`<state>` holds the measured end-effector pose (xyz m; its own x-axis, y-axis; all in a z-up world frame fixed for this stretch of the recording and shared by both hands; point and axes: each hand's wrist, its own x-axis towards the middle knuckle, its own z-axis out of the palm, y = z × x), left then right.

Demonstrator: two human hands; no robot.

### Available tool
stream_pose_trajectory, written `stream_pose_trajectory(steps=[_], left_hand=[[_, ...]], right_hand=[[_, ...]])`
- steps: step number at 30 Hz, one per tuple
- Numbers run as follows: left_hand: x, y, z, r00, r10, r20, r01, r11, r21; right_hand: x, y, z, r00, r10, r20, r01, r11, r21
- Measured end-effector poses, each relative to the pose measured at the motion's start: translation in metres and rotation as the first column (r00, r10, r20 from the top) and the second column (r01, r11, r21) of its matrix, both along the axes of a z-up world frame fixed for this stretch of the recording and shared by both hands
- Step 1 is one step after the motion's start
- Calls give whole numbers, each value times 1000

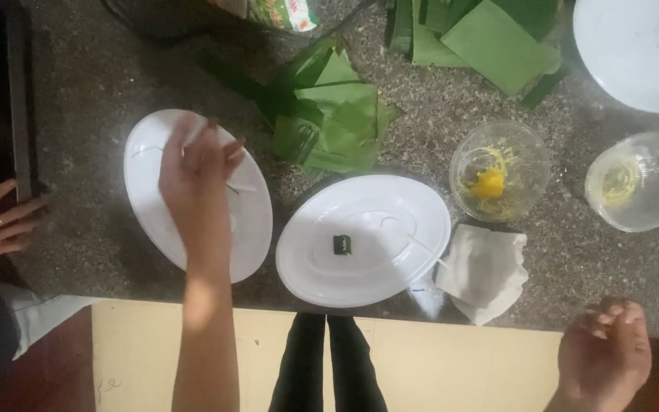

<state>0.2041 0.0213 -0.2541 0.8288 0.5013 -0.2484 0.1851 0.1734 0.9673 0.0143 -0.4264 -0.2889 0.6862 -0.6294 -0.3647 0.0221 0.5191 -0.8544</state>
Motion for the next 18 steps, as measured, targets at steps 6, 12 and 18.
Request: stream_pose_trajectory(steps=[6,12,18], left_hand=[[-94,-70,-22,854,-466,-232,459,884,-89],[-137,-111,-13,653,-749,-111,752,659,-20],[-157,-73,-45,639,-593,-489,669,743,-27]], right_hand=[[-12,54,-8,855,445,-267,-518,728,-449],[47,154,17,553,706,-442,-826,392,-405],[56,182,-16,459,695,-553,-887,329,-323]])
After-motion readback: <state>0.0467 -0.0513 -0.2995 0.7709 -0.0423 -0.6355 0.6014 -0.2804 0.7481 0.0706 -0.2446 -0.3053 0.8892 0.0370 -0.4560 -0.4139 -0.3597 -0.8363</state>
